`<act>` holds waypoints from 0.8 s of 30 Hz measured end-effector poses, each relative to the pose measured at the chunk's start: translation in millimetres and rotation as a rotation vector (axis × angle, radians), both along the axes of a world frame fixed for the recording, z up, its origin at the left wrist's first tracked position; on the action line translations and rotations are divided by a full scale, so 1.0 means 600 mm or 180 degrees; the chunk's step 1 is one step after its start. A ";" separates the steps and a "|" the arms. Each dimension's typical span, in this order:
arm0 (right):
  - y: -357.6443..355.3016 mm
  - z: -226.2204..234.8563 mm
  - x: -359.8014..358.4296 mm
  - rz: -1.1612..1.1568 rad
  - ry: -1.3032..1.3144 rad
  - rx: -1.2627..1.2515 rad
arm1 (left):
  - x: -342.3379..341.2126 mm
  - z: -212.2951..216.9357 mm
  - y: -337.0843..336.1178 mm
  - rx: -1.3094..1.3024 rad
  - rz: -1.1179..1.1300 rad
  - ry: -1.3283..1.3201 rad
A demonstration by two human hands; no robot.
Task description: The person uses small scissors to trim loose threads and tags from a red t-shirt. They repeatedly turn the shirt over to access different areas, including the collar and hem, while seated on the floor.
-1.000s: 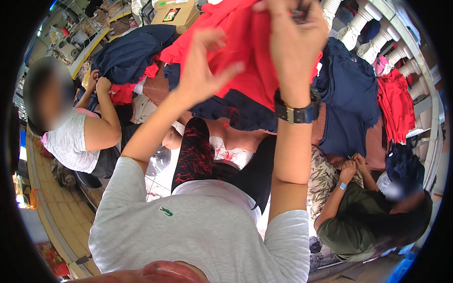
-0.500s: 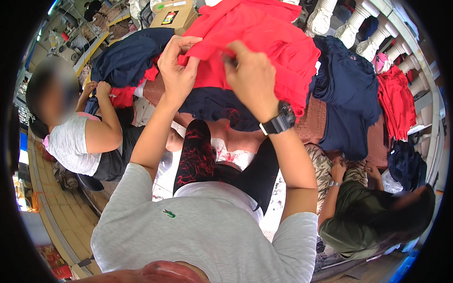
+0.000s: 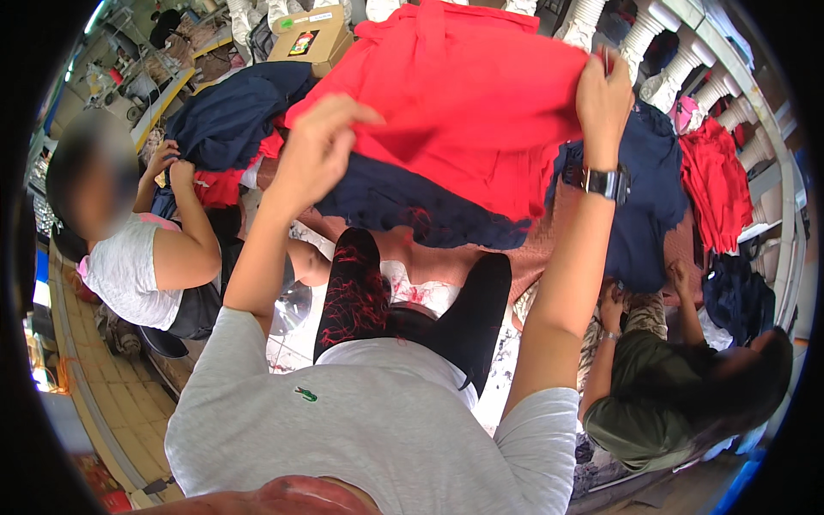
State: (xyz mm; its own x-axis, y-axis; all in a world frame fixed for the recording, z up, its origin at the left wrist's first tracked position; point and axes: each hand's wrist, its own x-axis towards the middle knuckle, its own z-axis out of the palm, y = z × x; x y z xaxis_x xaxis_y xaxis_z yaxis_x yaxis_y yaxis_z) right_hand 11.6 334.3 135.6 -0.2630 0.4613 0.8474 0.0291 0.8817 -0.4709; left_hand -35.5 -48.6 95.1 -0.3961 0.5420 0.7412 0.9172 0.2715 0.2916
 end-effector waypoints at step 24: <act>-0.233 -0.191 0.135 0.1145 -0.0785 -0.1034 | 0.041 -0.115 0.168 -0.0005 -0.0572 -0.0659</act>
State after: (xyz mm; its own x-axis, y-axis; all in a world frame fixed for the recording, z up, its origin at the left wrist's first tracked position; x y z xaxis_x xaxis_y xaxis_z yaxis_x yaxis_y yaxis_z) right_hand 92.9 194.5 21.0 -0.6256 0.5334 0.5693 -0.1034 0.6666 -0.7382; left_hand -11.2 52.0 26.3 -0.4364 0.6183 0.6536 0.8716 0.1103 0.4777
